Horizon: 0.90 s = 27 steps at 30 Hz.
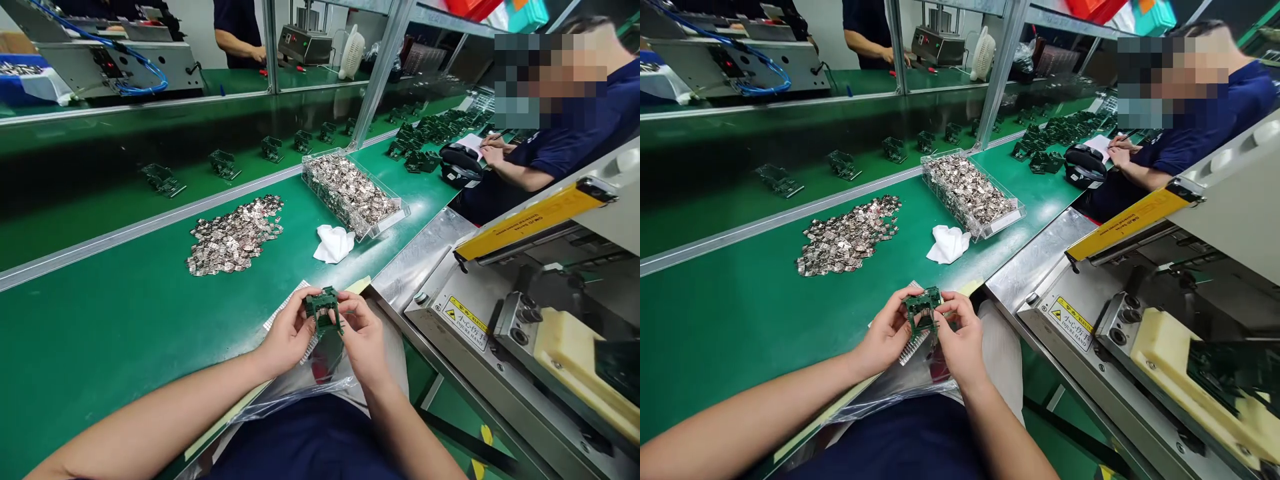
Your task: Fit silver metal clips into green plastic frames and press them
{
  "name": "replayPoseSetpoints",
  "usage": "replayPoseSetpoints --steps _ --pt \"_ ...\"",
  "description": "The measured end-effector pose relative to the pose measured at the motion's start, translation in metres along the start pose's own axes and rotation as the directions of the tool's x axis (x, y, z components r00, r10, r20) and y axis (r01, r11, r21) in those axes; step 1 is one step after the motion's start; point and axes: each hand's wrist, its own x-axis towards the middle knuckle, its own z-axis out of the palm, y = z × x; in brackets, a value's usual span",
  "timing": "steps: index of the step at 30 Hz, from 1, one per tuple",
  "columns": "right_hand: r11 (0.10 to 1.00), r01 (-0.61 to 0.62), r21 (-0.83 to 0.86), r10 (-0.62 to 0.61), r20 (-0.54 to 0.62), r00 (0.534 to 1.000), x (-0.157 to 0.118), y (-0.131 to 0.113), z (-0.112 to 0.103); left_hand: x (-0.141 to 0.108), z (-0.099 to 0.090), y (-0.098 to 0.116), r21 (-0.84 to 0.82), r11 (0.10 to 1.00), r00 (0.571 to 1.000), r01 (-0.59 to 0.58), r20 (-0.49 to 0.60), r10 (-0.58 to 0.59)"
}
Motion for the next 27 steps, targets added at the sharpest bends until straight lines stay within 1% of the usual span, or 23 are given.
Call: replayPoseSetpoints --steps 1,3,5,7,8,9,11,12,13,14,15,16,17,18,19,20,21,22,23,24,25,26,27 --pt "1.000 0.027 0.012 -0.028 0.026 0.999 -0.002 -0.002 -0.005 0.000 0.000 0.001 0.003 1.000 1.000 0.020 -0.003 -0.020" --pt "0.991 0.130 -0.037 -0.125 0.120 0.985 -0.007 -0.007 -0.018 0.000 0.002 0.003 0.019 0.998 0.998 0.059 0.019 -0.059" --pt "0.954 0.264 -0.144 -0.231 0.212 0.950 -0.015 -0.015 -0.035 -0.002 0.008 0.008 0.049 0.995 0.989 0.084 0.116 -0.089" --pt "0.904 0.364 -0.226 -0.308 0.246 0.919 -0.025 -0.024 -0.055 -0.001 0.017 0.018 0.084 0.992 0.957 0.092 0.268 -0.112" --pt "0.886 0.395 -0.241 -0.342 0.233 0.910 -0.032 -0.029 -0.067 0.002 0.023 0.024 0.094 0.991 0.925 0.097 0.360 -0.125" --pt "0.876 0.418 -0.241 -0.374 0.209 0.904 -0.039 -0.033 -0.081 0.008 0.030 0.030 0.098 0.990 0.881 0.102 0.453 -0.135" --pt "0.875 0.427 -0.226 -0.413 0.111 0.904 -0.056 -0.039 -0.113 0.027 0.052 0.043 0.093 0.992 0.780 0.086 0.614 -0.125" --pt "0.881 0.415 -0.229 -0.424 0.012 0.906 -0.066 -0.041 -0.131 0.040 0.067 0.050 0.092 0.994 0.735 0.057 0.670 -0.104" --pt "0.884 0.400 -0.243 -0.440 -0.140 0.887 -0.078 -0.042 -0.150 0.053 0.086 0.057 0.099 0.995 0.705 0.002 0.705 -0.072" --pt "0.881 0.391 -0.267 -0.465 -0.334 0.820 -0.090 -0.043 -0.169 0.066 0.109 0.064 0.113 0.990 0.691 -0.079 0.722 -0.027" --pt "0.876 0.381 -0.297 -0.483 -0.532 0.695 -0.102 -0.044 -0.189 0.077 0.135 0.070 0.127 0.976 0.679 -0.180 0.734 0.029" --pt "0.869 0.369 -0.331 -0.488 -0.700 0.522 -0.113 -0.044 -0.208 0.088 0.163 0.076 0.140 0.946 0.660 -0.291 0.746 0.092" --pt "0.867 0.346 -0.359 -0.475 -0.805 0.355 -0.123 -0.044 -0.226 0.098 0.192 0.081 0.126 0.905 0.625 -0.406 0.761 0.175" --pt "0.876 0.305 -0.375 -0.452 -0.858 0.243 -0.130 -0.044 -0.243 0.106 0.220 0.084 0.094 0.861 0.572 -0.500 0.782 0.247" --pt "0.890 0.258 -0.377 -0.429 -0.882 0.193 -0.136 -0.043 -0.258 0.113 0.247 0.086 0.075 0.825 0.541 -0.560 0.787 0.295" --pt "0.906 0.207 -0.369 -0.409 -0.890 0.202 -0.139 -0.044 -0.270 0.120 0.272 0.087 0.088 0.807 0.535 -0.584 0.789 0.301" --pt "0.917 0.165 -0.363 -0.394 -0.889 0.234 -0.140 -0.045 -0.280 0.125 0.293 0.088 0.111 0.803 0.537 -0.586 0.795 0.282" --pt "0.920 0.143 -0.366 -0.392 -0.880 0.269 -0.140 -0.046 -0.287 0.129 0.311 0.087 0.137 0.811 0.549 -0.569 0.798 0.251" --pt "0.916 0.136 -0.378 -0.402 -0.866 0.297 -0.138 -0.048 -0.293 0.132 0.323 0.087 0.155 0.829 0.563 -0.537 0.798 0.215" --pt "0.907 0.138 -0.397 -0.420 -0.850 0.319 -0.135 -0.051 -0.298 0.133 0.331 0.088 0.161 0.855 0.582 -0.492 0.791 0.186" --pt "0.898 0.135 -0.419 -0.439 -0.830 0.344 -0.131 -0.054 -0.303 0.134 0.333 0.089 0.152 0.886 0.613 -0.438 0.771 0.171" --pt "0.890 0.121 -0.440 -0.451 -0.808 0.379 -0.126 -0.057 -0.307 0.134 0.329 0.090 0.124 0.918 0.652 -0.377 0.740 0.167" --pt "0.883 0.090 -0.460 -0.452 -0.784 0.426 -0.120 -0.061 -0.311 0.132 0.321 0.092 0.078 0.946 0.691 -0.316 0.702 0.173"
